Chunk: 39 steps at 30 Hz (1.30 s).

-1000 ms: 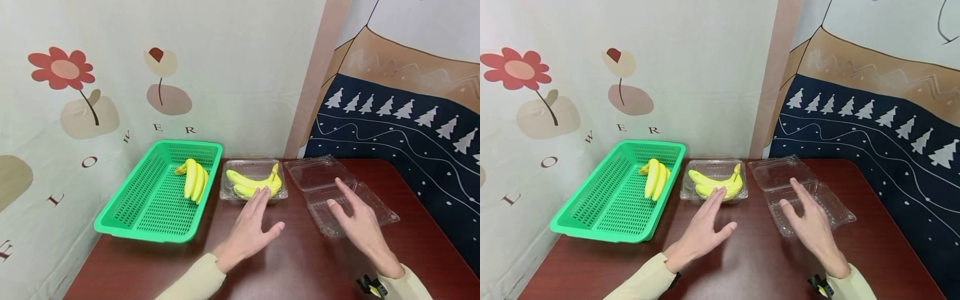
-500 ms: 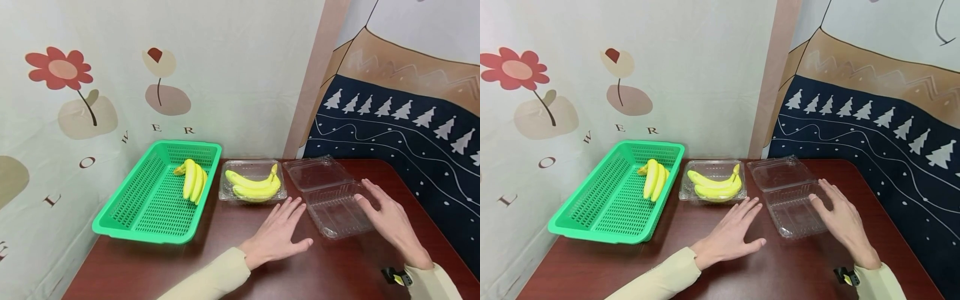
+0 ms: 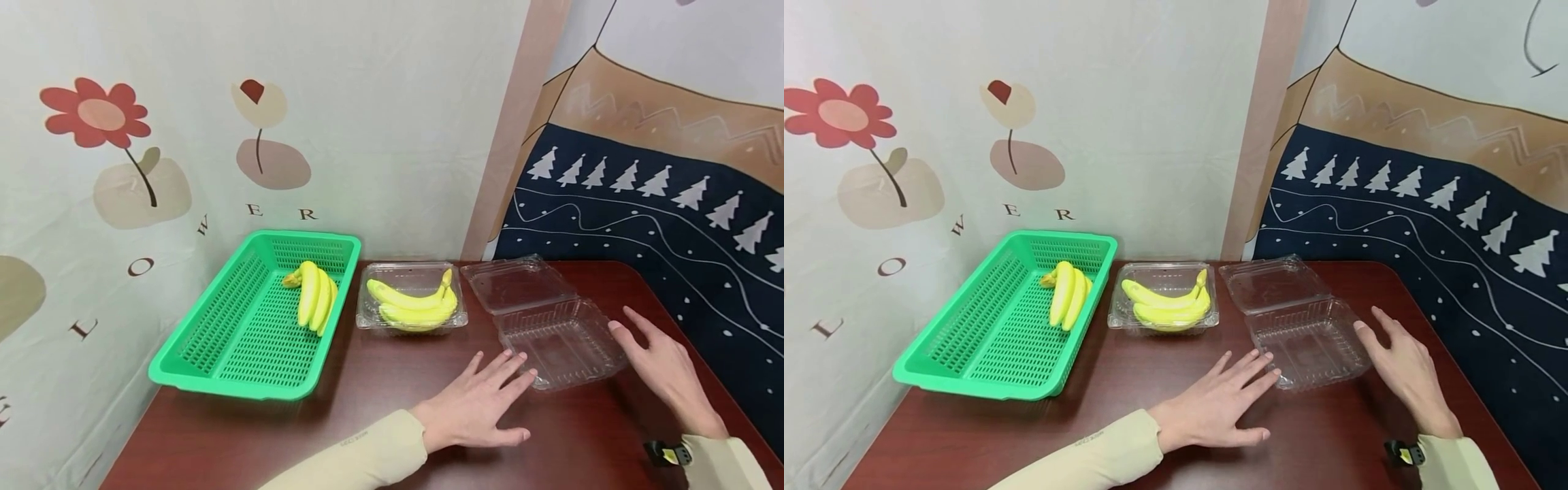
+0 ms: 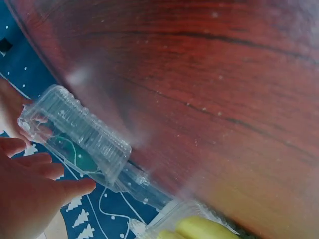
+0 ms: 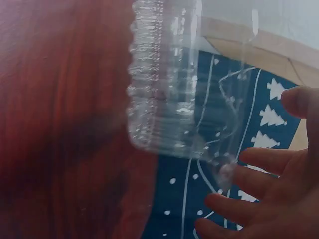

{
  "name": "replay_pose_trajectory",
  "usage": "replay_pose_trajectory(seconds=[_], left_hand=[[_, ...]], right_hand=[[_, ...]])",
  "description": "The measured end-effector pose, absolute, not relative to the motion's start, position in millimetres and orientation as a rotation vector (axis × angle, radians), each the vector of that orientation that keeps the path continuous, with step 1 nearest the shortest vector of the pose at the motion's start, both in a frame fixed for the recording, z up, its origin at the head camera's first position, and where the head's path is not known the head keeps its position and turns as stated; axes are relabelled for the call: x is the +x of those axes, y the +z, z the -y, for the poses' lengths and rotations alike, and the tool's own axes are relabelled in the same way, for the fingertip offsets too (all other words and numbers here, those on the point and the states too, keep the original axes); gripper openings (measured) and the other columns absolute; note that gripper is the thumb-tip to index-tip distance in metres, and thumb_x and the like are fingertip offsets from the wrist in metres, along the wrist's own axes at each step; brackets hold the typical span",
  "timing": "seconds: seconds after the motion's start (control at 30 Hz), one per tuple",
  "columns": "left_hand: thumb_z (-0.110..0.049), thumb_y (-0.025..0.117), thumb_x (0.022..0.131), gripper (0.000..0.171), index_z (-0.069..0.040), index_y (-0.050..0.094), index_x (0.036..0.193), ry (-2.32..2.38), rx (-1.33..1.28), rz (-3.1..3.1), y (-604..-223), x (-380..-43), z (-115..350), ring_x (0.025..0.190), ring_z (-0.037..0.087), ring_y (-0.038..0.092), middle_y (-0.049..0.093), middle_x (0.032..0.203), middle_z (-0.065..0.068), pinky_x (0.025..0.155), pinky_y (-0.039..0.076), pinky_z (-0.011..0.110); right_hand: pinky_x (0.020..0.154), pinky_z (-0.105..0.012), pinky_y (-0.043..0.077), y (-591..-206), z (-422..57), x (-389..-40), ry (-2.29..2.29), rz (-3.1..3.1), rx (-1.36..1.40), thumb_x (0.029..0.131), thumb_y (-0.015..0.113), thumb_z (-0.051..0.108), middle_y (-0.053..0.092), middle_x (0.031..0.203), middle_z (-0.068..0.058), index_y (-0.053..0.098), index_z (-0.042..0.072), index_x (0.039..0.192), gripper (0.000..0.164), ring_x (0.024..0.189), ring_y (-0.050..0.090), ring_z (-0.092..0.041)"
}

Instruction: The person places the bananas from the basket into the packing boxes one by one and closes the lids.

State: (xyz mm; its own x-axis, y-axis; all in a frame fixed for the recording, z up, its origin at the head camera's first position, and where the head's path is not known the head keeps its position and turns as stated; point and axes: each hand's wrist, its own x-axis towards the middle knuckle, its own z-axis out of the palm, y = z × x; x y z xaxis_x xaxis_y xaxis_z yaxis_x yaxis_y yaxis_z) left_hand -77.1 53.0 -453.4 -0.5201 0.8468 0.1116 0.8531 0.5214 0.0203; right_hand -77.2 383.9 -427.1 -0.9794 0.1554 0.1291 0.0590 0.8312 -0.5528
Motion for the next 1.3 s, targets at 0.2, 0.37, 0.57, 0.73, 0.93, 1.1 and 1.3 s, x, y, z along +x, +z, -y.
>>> replay_pose_trajectory(seconds=[0.2, 0.37, 0.57, 0.73, 0.93, 1.1, 1.3], left_hand=[[-0.070, 0.044, 0.100, 0.081, -0.025, 0.028, 0.165, -0.089, -1.482, 2.673, -458.4, -75.2, -51.2, 0.158, 0.018, 0.016, 0.022, 0.171, 0.002, 0.122, 0.028, 0.051], [-0.071, 0.037, 0.101, 0.079, -0.025, 0.030, 0.165, -0.104, -1.461, 2.713, -461.0, -75.8, -48.2, 0.158, 0.018, 0.016, 0.021, 0.172, 0.001, 0.123, 0.026, 0.052], [-0.073, 0.032, 0.101, 0.082, -0.021, 0.032, 0.164, -0.110, -1.408, 2.748, -463.6, -79.6, -41.2, 0.157, 0.019, 0.019, 0.022, 0.171, 0.002, 0.123, 0.026, 0.052], [-0.074, 0.032, 0.101, 0.085, -0.016, 0.034, 0.163, -0.119, -1.353, 2.760, -463.7, -83.4, -33.0, 0.157, 0.019, 0.022, 0.024, 0.171, 0.004, 0.122, 0.027, 0.054], [-0.074, 0.031, 0.101, 0.088, -0.012, 0.033, 0.163, -0.145, -1.337, 2.778, -462.5, -85.1, -27.7, 0.157, 0.021, 0.022, 0.022, 0.171, 0.007, 0.123, 0.026, 0.054], [-0.075, 0.030, 0.100, 0.089, -0.012, 0.031, 0.164, -0.173, -1.316, 2.802, -463.6, -84.7, -26.8, 0.157, 0.019, 0.018, 0.018, 0.172, 0.006, 0.124, 0.024, 0.053], [-0.074, 0.032, 0.100, 0.090, -0.011, 0.029, 0.164, -0.244, -1.290, 2.800, -461.7, -84.2, -23.5, 0.158, 0.023, 0.018, 0.015, 0.173, 0.007, 0.124, 0.023, 0.052]], right_hand=[[0.096, -0.076, 0.035, -435.2, -390.2, -74.9, 0.909, 2.884, -0.205, 0.109, 0.040, 0.048, 0.036, 0.149, -0.044, 0.031, -0.007, 0.157, 0.074, 0.130, 0.039, -0.064], [0.095, -0.074, 0.037, -438.5, -388.3, -72.3, 0.936, 2.911, -0.236, 0.110, 0.037, 0.049, 0.040, 0.148, -0.042, 0.037, -0.008, 0.154, 0.073, 0.131, 0.040, -0.062], [0.094, -0.072, 0.039, -442.5, -379.6, -67.5, 0.954, 2.916, -0.273, 0.109, 0.038, 0.051, 0.046, 0.144, -0.041, 0.043, -0.009, 0.151, 0.073, 0.129, 0.043, -0.061], [0.093, -0.070, 0.041, -442.8, -372.1, -63.7, 0.973, 2.911, -0.280, 0.109, 0.039, 0.052, 0.050, 0.142, -0.038, 0.045, -0.007, 0.151, 0.073, 0.128, 0.045, -0.060], [0.092, -0.069, 0.042, -443.2, -365.6, -61.8, 0.979, 2.911, -0.287, 0.109, 0.040, 0.053, 0.051, 0.141, -0.037, 0.047, -0.007, 0.150, 0.073, 0.128, 0.047, -0.059], [0.092, -0.069, 0.042, -444.0, -364.8, -61.6, 0.964, 2.902, -0.273, 0.109, 0.040, 0.050, 0.050, 0.142, -0.038, 0.047, -0.008, 0.149, 0.071, 0.127, 0.047, -0.059], [0.093, -0.070, 0.040, -442.5, -367.0, -64.2, 0.957, 2.884, -0.242, 0.110, 0.041, 0.047, 0.046, 0.145, -0.040, 0.044, -0.007, 0.151, 0.069, 0.127, 0.047, -0.060]])
